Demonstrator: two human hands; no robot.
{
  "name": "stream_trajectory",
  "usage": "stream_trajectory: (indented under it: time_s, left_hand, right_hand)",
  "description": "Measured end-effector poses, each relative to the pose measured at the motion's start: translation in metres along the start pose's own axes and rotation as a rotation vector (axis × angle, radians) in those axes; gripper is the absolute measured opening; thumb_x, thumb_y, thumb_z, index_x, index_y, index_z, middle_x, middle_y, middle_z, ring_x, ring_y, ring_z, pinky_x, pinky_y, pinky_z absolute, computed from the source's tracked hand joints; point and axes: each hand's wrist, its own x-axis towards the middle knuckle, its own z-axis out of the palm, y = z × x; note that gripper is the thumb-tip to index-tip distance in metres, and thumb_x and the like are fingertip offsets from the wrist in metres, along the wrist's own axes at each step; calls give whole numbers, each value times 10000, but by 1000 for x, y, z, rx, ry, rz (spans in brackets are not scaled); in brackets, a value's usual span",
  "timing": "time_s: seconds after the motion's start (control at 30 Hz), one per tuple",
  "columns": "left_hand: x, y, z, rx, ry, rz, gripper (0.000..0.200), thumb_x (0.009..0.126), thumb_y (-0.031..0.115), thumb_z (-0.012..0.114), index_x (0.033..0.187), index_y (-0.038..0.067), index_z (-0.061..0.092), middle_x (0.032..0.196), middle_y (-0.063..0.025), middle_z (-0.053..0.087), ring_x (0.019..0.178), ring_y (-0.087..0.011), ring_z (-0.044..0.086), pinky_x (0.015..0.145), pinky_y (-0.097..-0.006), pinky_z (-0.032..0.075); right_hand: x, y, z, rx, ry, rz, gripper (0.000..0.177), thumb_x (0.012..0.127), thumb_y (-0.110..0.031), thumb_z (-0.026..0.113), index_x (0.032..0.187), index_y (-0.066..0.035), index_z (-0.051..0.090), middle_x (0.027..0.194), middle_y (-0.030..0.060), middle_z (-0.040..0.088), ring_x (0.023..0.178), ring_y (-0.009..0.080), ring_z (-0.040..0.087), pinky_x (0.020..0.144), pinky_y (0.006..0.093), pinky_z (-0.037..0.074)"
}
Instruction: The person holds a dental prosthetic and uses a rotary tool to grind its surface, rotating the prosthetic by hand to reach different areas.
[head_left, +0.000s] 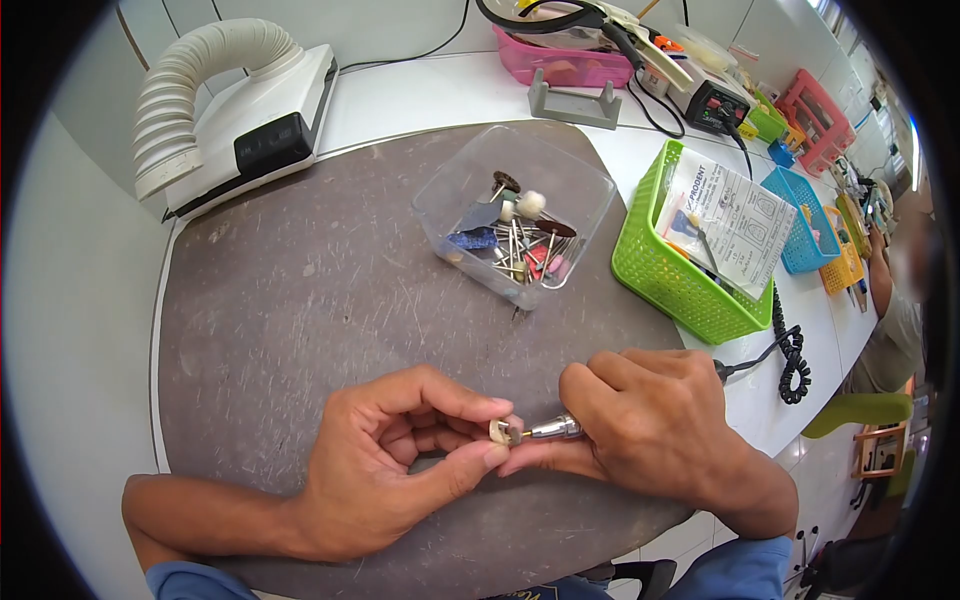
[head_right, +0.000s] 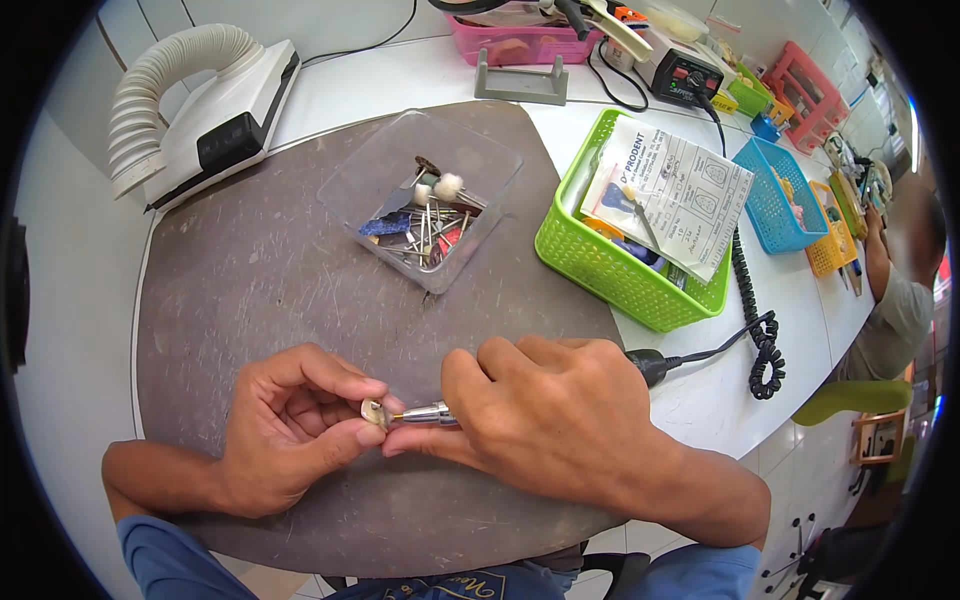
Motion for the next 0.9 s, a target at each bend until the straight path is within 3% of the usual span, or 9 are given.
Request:
stream_trajectory:
  time_s: [0.57, 0.9]
  left_hand:
    - [1, 2, 0, -10, 18, -28, 246, 842, -118, 645, 1065, -42, 573, 1070, -167, 649, 1026, -192, 662, 941, -320, 550]
    - [2, -4, 0, 19, 1, 107, 226, 833, -117, 645, 1038, -33, 598, 1087, -171, 607, 1019, -184, 638, 927, -300, 550]
  right_hand:
    - [1, 1, -1, -9, 1, 42, 580, 763, -611, 694, 584, -114, 454, 513, 2, 477, 431, 138, 571, 350, 281, 377]
    - [1, -2, 0, -18, 12, 35, 548, 746, -566, 736, 589, -119, 460, 518, -2, 488, 437, 133, 577, 354, 281, 384]
